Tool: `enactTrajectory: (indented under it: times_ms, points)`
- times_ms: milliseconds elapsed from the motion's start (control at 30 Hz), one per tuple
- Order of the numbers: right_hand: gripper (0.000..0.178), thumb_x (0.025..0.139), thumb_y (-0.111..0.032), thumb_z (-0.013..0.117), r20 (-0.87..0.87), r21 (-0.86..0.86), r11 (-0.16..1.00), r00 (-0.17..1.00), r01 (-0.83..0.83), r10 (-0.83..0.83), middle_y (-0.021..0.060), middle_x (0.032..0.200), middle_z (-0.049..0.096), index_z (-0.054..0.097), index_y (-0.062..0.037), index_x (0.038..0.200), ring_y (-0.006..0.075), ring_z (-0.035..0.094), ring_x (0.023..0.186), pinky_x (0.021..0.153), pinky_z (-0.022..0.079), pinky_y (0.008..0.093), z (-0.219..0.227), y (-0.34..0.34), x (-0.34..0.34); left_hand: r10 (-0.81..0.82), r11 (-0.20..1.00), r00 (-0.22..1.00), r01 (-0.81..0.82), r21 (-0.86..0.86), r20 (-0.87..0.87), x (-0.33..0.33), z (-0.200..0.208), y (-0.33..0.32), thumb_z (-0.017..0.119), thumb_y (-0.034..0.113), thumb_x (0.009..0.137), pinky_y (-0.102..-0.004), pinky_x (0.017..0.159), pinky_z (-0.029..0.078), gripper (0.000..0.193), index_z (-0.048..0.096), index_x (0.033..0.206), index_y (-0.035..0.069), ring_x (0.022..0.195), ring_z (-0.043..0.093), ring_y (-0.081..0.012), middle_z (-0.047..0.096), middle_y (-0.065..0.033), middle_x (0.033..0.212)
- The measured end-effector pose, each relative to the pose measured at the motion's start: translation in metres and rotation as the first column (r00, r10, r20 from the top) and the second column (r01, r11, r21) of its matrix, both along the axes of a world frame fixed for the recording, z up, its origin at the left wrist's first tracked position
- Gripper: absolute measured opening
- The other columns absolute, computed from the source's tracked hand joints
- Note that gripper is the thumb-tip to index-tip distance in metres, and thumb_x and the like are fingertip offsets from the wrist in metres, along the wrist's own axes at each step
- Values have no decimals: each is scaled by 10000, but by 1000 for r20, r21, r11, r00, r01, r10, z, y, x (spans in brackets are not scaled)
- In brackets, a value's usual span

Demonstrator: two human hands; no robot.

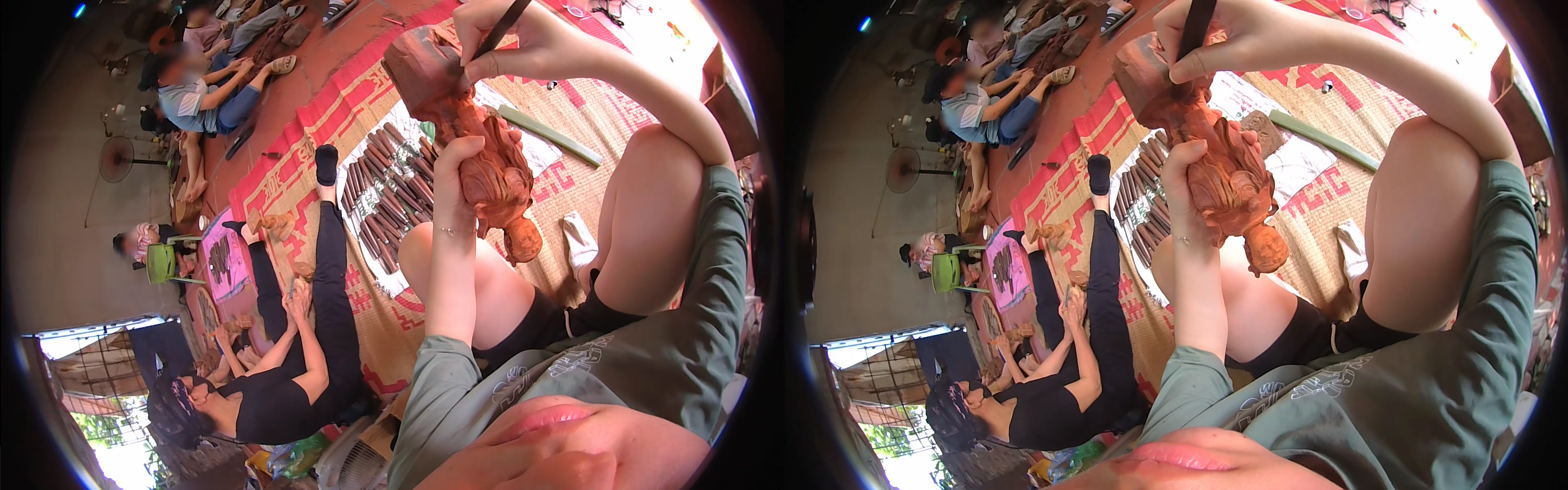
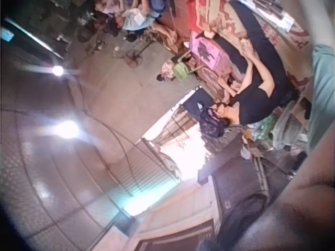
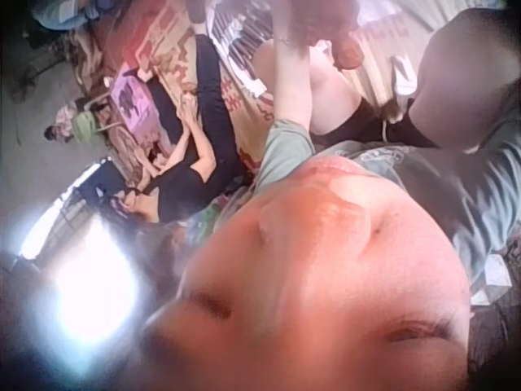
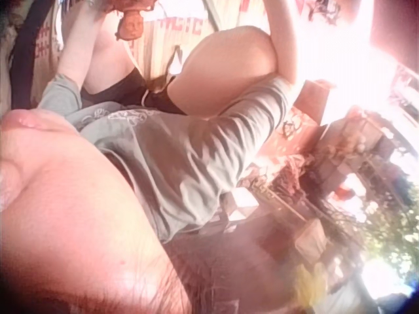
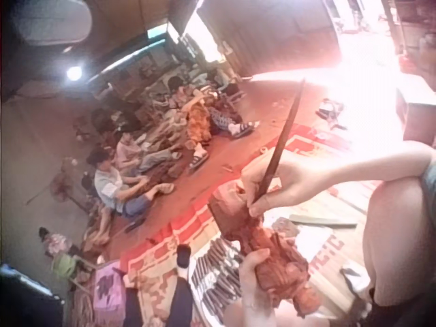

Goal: The person sits on a mat and carves a reddish-brown wooden figurine using a knife. They hold the figurine in their left hand and use the knife in their right hand to shape the wood, occasionally rotating the object to access different sides.

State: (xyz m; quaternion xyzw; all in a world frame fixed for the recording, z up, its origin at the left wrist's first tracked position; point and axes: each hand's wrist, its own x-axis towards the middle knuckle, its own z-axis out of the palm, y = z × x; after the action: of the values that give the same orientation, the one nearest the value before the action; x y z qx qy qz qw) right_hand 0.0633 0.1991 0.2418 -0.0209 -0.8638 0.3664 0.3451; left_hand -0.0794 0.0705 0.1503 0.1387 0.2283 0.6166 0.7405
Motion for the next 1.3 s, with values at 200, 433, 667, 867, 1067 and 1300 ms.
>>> enactTrajectory:
  times_ms: [200, 433, 667, 867, 1067, 1300]
  points:
    - [89, 806, -76, 681, 41, 71, 996, 998, -58, 55, 44, 734, 616, 618, -13, 801, 112, 576, 688, 590, 443, 253, 1, 0, -1, -6, 993, 999, 11, 119, -41, 2, 2, 0, 546, 160, 690, -384, 840, 495, 474, 467, 1130, 3, 926, 584, -261, 562, -132, 959]
    - [103, 802, -96, 694, 4, 38, 998, 998, -59, 59, 34, 715, 605, 633, -13, 809, 99, 562, 673, 583, 435, 248, -1, -2, -3, -41, 979, 999, 39, 200, 6, 0, -1, -1, 535, 138, 662, -396, 847, 489, 533, 435, 1173, 28, 937, 566, -294, 531, -145, 968]
    - [134, 799, -128, 706, 80, -95, 995, 996, -33, 41, 36, 715, 625, 635, -15, 792, 93, 576, 688, 588, 438, 244, 5, -5, 5, -65, 979, 996, 52, 195, 57, 5, 0, 1, 536, 145, 651, -402, 847, 485, 552, 421, 1181, 43, 920, 564, -295, 516, -144, 954]
    - [136, 787, -137, 713, 111, -32, 999, 994, -16, 19, 46, 703, 627, 642, -23, 804, 113, 584, 677, 587, 444, 260, 6, -3, -4, -13, 976, 1000, 16, 215, -17, -1, -1, -1, 545, 164, 644, -395, 837, 486, 554, 429, 1173, 50, 911, 565, -287, 517, -134, 960]
    - [123, 777, -106, 706, 23, 112, 990, 996, 84, -87, 58, 711, 606, 628, -11, 791, 148, 580, 665, 590, 447, 278, 11, -12, 4, -51, 979, 993, 29, 202, 106, 11, -4, 10, 555, 187, 654, -399, 863, 464, 534, 441, 1156, 42, 907, 562, -272, 535, -125, 951]
    - [126, 785, -97, 701, -98, 101, 995, 995, -19, 29, 53, 705, 600, 617, -3, 782, 143, 568, 653, 584, 444, 283, -3, -5, -14, -65, 955, 992, 30, 296, 108, -4, -14, 10, 549, 212, 688, -413, 885, 443, 531, 428, 1177, 44, 920, 566, -276, 558, -116, 986]
